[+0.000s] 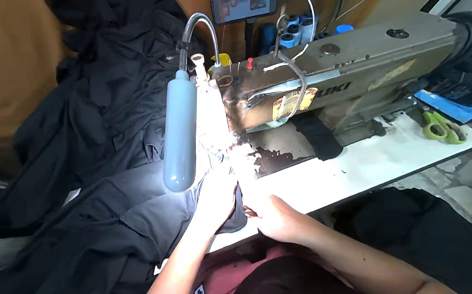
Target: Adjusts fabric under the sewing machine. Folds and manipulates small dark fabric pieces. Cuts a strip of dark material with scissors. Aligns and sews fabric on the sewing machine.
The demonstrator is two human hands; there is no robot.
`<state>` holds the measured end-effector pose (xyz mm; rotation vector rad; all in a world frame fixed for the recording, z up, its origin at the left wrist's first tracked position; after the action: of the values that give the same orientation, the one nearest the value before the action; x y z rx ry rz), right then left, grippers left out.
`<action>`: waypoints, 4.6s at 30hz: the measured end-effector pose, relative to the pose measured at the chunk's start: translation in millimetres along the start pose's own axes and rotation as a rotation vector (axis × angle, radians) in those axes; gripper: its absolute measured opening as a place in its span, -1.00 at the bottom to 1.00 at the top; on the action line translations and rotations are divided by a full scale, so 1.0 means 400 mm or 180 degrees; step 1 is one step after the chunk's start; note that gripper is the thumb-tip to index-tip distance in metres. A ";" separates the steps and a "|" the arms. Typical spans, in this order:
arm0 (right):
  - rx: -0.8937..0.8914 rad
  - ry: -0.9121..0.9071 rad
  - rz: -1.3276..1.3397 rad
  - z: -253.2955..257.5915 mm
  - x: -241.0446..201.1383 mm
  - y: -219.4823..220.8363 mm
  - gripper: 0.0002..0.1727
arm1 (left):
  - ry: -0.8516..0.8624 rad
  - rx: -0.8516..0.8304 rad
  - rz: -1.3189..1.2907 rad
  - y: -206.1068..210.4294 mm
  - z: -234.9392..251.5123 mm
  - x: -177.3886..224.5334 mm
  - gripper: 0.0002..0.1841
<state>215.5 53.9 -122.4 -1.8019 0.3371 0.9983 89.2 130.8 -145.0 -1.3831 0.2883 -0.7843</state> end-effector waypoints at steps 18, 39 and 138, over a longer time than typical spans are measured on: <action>0.0030 -0.0071 0.0102 0.017 0.015 -0.014 -0.77 | -0.0209 0.0472 -0.0180 -0.003 -0.022 0.000 -0.78; -0.0001 0.0186 0.0147 0.046 0.013 -0.030 -0.76 | -0.0596 0.0067 -0.0631 -0.040 -0.001 -0.033 -0.65; 0.3891 0.0567 -0.2161 -0.310 0.458 -0.363 -0.35 | -0.0370 0.0582 0.0366 0.005 0.064 -0.079 -0.52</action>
<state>478.7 50.6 -149.9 -0.7464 0.3019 0.0378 82.5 170.7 -149.8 -1.2236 0.1982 -0.6171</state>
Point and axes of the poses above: each hand's wrist, its own z-axis towards the middle knuckle, its own y-axis out of the palm, x = y × z, the point moved 4 cm from there along z, towards the middle knuckle, and after that the axes turned 7 degrees about -y, right-handed, at the moved point
